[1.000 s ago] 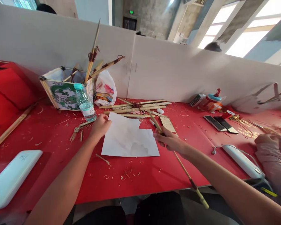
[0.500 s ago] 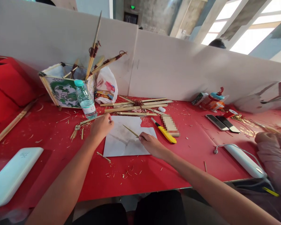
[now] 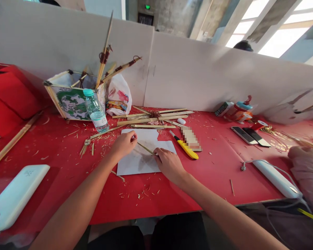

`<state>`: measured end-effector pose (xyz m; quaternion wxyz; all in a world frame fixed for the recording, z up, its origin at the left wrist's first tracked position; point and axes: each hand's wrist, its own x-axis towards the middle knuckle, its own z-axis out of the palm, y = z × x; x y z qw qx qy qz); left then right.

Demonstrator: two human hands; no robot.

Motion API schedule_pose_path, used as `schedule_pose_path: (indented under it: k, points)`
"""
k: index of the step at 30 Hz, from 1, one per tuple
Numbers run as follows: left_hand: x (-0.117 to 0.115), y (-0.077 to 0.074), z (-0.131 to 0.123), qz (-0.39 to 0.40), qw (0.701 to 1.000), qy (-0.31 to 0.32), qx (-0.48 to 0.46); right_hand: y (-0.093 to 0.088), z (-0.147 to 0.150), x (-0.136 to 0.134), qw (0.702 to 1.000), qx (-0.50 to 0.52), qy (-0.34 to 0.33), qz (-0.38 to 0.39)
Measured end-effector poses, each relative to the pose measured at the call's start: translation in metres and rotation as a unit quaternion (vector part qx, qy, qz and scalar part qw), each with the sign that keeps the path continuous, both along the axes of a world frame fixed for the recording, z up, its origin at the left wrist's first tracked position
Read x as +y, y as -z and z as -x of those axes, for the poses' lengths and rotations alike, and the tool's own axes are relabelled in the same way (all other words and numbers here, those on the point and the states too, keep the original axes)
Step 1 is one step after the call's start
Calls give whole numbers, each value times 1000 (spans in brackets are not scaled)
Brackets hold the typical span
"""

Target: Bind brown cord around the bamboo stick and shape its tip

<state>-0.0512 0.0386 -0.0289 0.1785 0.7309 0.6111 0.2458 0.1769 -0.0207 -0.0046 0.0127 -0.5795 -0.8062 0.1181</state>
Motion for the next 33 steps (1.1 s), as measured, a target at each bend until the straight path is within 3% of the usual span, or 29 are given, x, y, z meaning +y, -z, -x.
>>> schedule_pose_path:
  k: [8, 25, 33]
  points:
    - [1, 3, 2, 7, 1000, -3, 17, 8, -1, 9, 998, 37, -5, -41]
    - [-2, 7, -4, 48, 996, 23, 68, 7, 3, 29, 983, -120, -138, 2]
    - [-4, 6, -7, 53, 996, 38, 62, 0, 15, 39, 976, -166, -142, -3]
